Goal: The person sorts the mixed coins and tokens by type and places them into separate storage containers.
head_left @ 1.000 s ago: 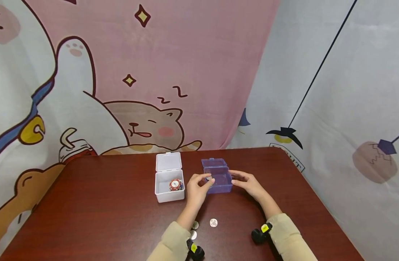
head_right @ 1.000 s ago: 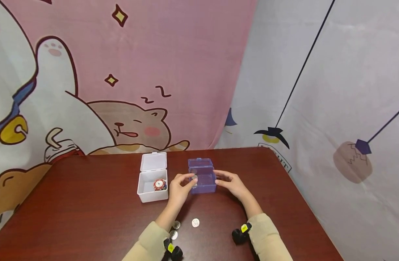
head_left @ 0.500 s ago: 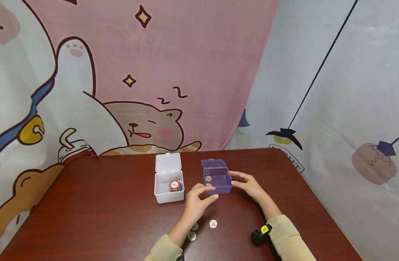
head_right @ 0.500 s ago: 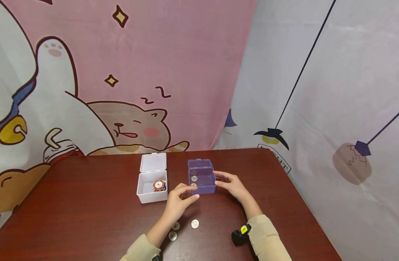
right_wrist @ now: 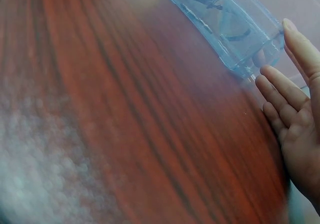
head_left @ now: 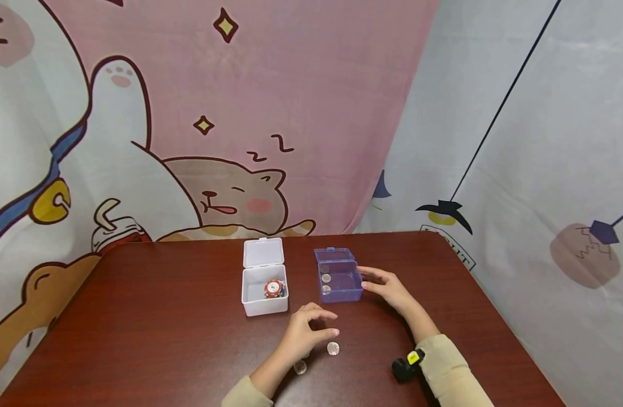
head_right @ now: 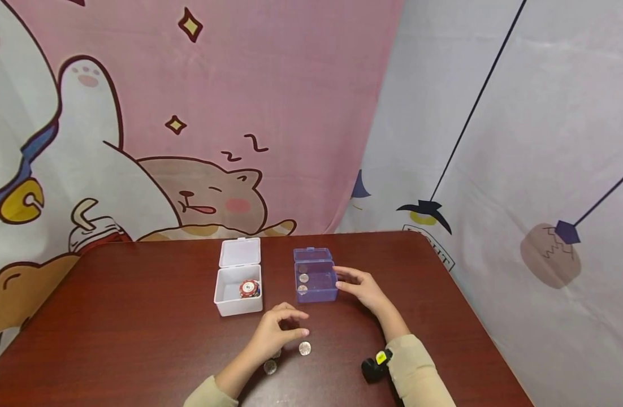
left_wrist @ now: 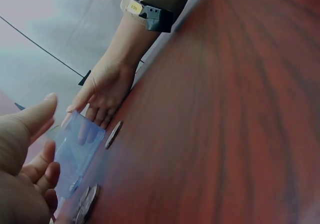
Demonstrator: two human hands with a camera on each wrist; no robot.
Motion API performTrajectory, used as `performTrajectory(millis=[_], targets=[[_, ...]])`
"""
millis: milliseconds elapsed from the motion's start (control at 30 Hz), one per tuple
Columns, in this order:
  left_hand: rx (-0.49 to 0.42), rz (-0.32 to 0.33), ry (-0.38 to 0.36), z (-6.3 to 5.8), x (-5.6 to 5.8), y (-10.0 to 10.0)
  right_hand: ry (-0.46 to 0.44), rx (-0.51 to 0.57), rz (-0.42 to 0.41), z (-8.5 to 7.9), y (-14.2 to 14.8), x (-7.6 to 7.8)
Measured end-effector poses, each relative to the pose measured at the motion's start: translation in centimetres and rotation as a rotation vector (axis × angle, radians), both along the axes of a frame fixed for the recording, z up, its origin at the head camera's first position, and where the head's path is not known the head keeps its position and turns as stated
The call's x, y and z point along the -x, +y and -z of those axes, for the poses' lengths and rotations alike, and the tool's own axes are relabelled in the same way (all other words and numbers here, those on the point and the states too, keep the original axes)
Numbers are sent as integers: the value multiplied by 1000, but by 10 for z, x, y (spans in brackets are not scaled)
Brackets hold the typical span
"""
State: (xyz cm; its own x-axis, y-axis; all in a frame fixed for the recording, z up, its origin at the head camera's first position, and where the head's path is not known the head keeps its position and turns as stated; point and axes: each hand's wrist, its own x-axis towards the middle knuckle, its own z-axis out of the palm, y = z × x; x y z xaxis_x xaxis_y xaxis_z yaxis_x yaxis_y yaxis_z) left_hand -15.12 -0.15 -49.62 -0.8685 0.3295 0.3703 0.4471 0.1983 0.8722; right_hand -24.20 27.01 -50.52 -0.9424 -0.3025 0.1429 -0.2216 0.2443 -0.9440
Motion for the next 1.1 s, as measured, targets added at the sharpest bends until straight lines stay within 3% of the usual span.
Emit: performTrajectory(millis=[200,400,800,1100], targets=[[102,70,38,4,1,-5,-15,-1,10,-2,0,0],[140,119,8,6,0,-7,-4,-2,7,-1,0,1],[298,121,16,8,-4,-7,-13,-1,-8,-4,0,-1],[344,103,52,6,-6,-7,-15,1,-27,-29,-9,-14]])
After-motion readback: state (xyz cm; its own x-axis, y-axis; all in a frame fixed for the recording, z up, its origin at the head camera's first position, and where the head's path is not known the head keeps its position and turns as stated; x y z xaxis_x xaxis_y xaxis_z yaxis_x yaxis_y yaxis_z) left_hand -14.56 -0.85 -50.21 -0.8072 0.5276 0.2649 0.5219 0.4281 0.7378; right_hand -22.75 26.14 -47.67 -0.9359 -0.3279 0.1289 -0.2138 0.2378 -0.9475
